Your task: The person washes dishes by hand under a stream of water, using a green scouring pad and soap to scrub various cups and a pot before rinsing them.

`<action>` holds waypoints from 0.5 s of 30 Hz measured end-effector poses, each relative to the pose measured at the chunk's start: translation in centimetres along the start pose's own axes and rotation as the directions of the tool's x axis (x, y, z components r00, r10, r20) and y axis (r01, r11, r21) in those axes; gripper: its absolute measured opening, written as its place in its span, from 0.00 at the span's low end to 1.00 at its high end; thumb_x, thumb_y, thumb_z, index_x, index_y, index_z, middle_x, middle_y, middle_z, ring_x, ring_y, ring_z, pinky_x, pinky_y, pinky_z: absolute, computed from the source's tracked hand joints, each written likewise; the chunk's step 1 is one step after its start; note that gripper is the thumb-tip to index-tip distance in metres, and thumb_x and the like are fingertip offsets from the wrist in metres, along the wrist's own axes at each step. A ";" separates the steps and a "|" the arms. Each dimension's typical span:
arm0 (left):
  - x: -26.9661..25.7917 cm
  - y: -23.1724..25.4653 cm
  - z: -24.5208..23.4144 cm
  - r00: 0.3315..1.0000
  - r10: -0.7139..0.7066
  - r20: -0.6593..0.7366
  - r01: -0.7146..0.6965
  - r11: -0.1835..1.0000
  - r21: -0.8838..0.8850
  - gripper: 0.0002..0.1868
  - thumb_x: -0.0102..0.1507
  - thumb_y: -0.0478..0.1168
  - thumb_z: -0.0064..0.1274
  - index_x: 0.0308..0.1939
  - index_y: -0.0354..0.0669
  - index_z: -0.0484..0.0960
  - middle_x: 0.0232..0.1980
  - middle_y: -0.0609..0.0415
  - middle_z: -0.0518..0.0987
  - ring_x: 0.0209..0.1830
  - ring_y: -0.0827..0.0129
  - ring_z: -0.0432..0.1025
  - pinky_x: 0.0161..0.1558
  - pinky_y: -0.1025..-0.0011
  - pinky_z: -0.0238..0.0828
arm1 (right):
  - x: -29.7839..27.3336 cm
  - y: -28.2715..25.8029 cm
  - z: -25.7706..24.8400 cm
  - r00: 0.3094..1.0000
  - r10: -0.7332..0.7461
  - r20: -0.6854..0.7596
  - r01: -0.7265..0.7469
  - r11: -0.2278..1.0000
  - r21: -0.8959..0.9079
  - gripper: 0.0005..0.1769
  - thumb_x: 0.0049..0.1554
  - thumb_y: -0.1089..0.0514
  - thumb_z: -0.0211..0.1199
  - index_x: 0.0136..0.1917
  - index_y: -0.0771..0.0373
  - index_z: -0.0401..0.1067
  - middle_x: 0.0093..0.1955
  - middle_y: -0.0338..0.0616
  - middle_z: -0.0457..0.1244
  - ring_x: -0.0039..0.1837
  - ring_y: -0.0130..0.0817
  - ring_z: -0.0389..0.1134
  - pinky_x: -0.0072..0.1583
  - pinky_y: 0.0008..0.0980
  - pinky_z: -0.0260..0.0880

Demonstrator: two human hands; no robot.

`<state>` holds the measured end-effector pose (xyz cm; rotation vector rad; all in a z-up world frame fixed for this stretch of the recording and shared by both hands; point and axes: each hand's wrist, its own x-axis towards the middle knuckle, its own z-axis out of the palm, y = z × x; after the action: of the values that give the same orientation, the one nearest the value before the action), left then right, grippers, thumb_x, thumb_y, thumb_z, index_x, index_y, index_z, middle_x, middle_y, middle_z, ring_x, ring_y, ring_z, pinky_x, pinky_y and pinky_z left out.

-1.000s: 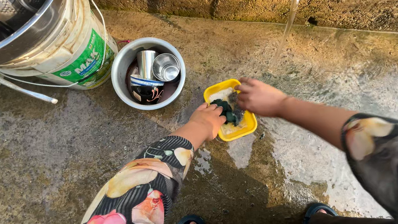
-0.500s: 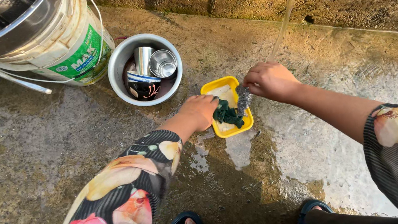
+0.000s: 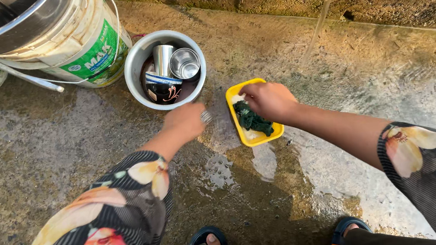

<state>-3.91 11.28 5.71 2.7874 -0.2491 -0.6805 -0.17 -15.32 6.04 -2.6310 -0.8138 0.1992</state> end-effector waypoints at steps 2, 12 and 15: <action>-1.1 -2.2 0.5 0.990 -0.082 0.114 0.061 0.983 0.174 0.20 0.58 0.36 0.55 0.55 0.49 0.82 0.54 0.46 0.82 0.56 0.51 0.78 0.54 0.54 0.76 | -1.3 1.7 0.5 0.994 -0.001 0.108 0.012 0.994 -0.105 0.17 0.59 0.57 0.57 0.61 0.57 0.73 0.48 0.51 0.71 0.48 0.51 0.74 0.50 0.49 0.74; -2.1 -5.7 1.2 0.947 -0.277 0.162 0.174 0.867 0.467 0.22 0.59 0.44 0.57 0.58 0.47 0.81 0.61 0.49 0.80 0.61 0.55 0.75 0.58 0.46 0.68 | -4.4 2.3 2.6 0.903 -0.338 0.266 0.408 0.869 -0.280 0.30 0.55 0.65 0.58 0.71 0.61 0.64 0.72 0.56 0.59 0.65 0.49 0.66 0.60 0.48 0.73; -0.7 -2.3 1.6 0.969 -0.111 0.220 0.041 0.953 0.299 0.21 0.59 0.41 0.55 0.56 0.51 0.83 0.57 0.47 0.83 0.59 0.53 0.77 0.57 0.50 0.73 | -4.0 0.2 3.1 0.894 -0.173 0.414 0.274 0.941 -0.200 0.44 0.48 0.69 0.57 0.78 0.55 0.57 0.83 0.56 0.48 0.68 0.56 0.62 0.57 0.52 0.73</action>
<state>-5.04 13.26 3.94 3.0060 -0.3118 -1.0757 -4.05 -16.79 3.19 -2.7377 -1.3529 0.6105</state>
